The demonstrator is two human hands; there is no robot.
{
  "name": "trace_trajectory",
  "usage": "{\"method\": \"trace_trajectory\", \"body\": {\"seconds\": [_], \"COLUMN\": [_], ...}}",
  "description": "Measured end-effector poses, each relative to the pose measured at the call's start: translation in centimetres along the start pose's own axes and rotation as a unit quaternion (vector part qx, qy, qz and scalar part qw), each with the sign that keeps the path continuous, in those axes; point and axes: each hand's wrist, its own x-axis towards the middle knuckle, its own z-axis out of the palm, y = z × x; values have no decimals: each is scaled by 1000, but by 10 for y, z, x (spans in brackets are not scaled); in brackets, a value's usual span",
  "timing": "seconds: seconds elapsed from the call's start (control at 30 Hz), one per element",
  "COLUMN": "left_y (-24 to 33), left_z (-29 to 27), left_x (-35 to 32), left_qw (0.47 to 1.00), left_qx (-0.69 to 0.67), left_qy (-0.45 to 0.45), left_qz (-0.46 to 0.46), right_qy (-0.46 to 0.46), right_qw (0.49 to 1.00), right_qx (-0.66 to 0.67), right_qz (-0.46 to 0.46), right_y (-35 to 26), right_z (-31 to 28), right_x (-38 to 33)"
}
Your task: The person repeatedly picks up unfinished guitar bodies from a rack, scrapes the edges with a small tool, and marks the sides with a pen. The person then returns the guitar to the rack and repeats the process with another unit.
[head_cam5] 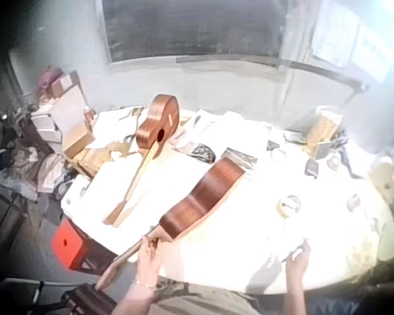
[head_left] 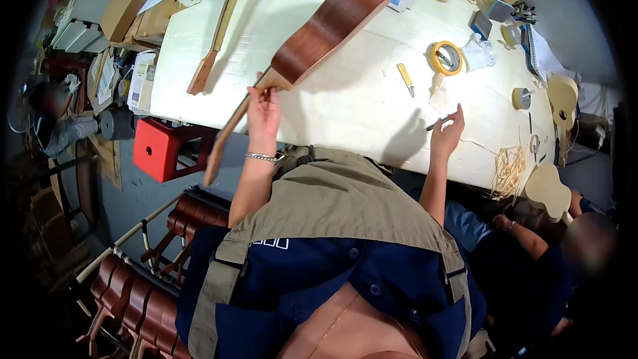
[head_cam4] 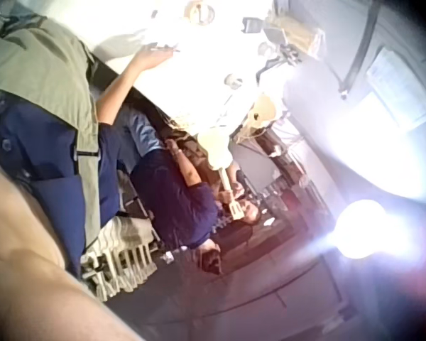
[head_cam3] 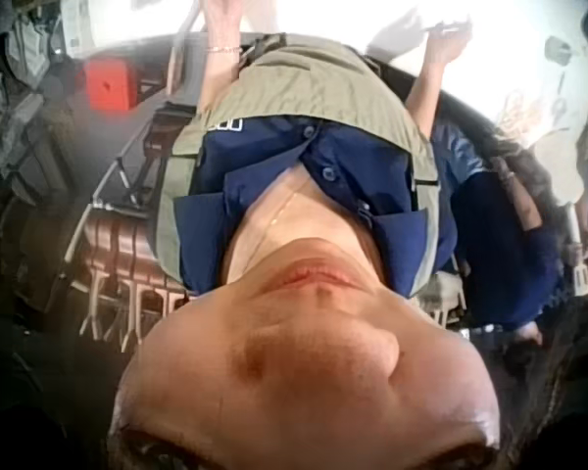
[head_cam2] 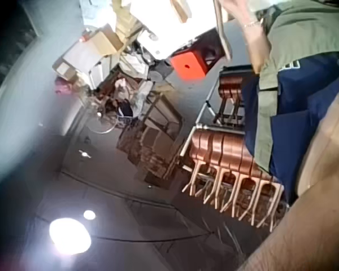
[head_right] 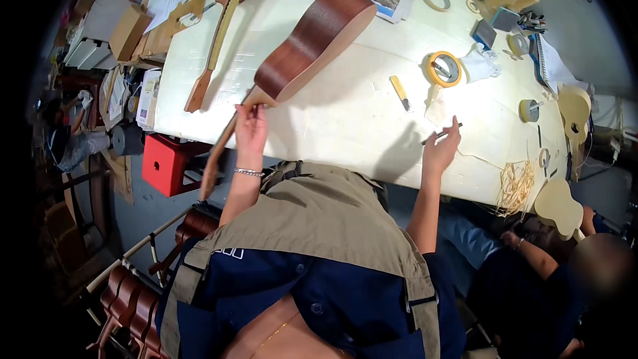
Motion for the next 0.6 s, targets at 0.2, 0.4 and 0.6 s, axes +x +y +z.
{"method": "trace_trajectory", "body": {"seconds": [0.2, 0.4, 0.6], "left_y": [54, 50, 59], "left_z": [98, 145, 156], "left_x": [-31, -58, -62], "left_qw": [934, 901, 814], "left_qx": [300, 374, 469], "left_qy": [-95, -134, -218], "left_qz": [168, 176, 263], "right_qy": [-179, -325, -229], "right_qw": [898, 796, 753], "right_qx": [396, 504, 600], "right_qz": [71, 83, 141], "right_y": [-61, -77, -89], "right_z": [68, 128, 118], "right_x": [35, 37, 25]}}
